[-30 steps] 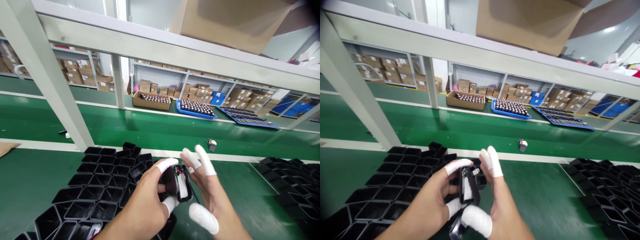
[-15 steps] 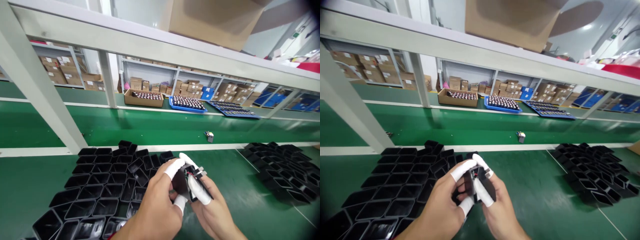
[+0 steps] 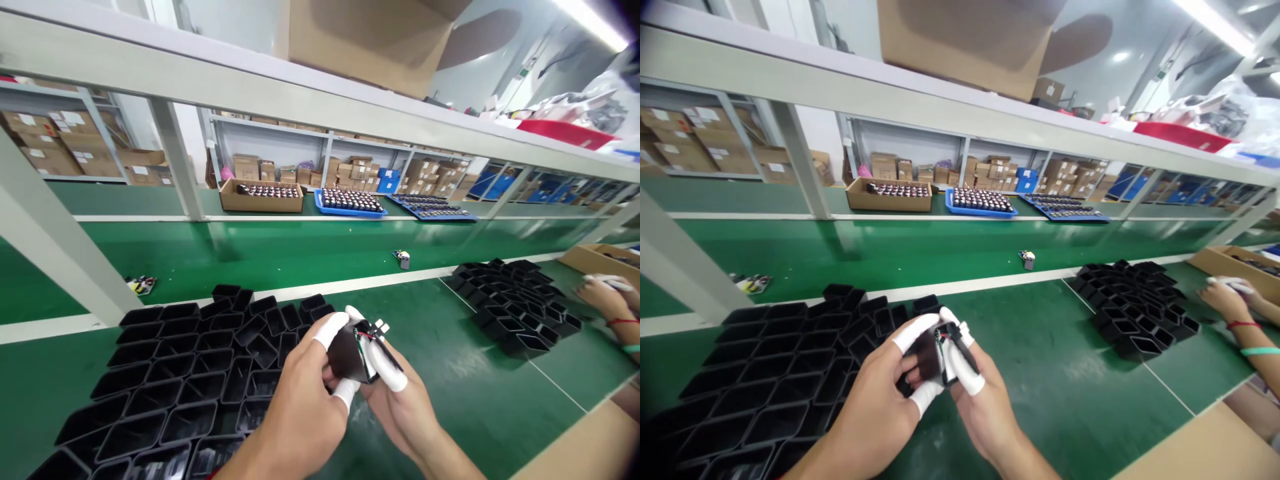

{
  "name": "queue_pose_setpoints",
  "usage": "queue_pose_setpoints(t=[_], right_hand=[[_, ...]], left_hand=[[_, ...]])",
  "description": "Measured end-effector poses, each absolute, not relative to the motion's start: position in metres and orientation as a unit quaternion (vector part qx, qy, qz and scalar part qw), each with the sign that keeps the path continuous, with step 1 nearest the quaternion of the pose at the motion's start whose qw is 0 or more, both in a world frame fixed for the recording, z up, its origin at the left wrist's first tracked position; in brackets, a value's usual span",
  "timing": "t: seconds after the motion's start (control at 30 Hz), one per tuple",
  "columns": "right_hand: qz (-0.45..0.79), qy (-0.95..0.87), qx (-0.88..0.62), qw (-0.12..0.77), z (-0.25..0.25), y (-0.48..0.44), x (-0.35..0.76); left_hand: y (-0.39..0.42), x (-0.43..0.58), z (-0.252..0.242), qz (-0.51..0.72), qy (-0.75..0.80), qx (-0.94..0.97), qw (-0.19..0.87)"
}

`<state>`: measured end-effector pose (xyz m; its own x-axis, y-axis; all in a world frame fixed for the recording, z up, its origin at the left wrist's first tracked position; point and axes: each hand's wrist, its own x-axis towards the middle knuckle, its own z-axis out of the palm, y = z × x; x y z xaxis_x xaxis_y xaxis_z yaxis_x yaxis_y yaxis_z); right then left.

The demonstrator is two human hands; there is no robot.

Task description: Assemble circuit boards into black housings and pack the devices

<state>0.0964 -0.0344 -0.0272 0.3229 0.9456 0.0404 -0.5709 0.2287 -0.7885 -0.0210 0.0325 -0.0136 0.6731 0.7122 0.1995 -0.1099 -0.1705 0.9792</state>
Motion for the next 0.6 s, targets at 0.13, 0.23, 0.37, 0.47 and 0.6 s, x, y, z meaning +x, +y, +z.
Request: queue_pose_setpoints(t=[0.13, 0.23, 0.37, 0.47, 0.6], right_hand=[[0.519, -0.251, -0.379, 0.723, -0.026, -0.030, 0.097], [0.531, -0.235, -0.392, 0.714, -0.027, -0.035, 0.103], [0.485, -0.250, -0.388, 0.743, -0.035, -0.045, 0.108], [0.484, -0.204, -0.413, 0.744, -0.040, -0.046, 0.104], [0.534, -0.154, -0.394, 0.732, -0.038, -0.037, 0.097]], left_hand=[[0.035, -0.026, -0.013, 0.340, 0.235, 0.746, 0.523], [0.036, -0.028, -0.012, 0.369, 0.250, 0.775, 0.449], [0.034, -0.027, -0.016, 0.373, 0.280, 0.815, 0.343], [0.030, -0.026, -0.018, 0.380, 0.246, 0.829, 0.327], [0.028, -0.025, -0.015, 0.403, 0.235, 0.814, 0.344]])
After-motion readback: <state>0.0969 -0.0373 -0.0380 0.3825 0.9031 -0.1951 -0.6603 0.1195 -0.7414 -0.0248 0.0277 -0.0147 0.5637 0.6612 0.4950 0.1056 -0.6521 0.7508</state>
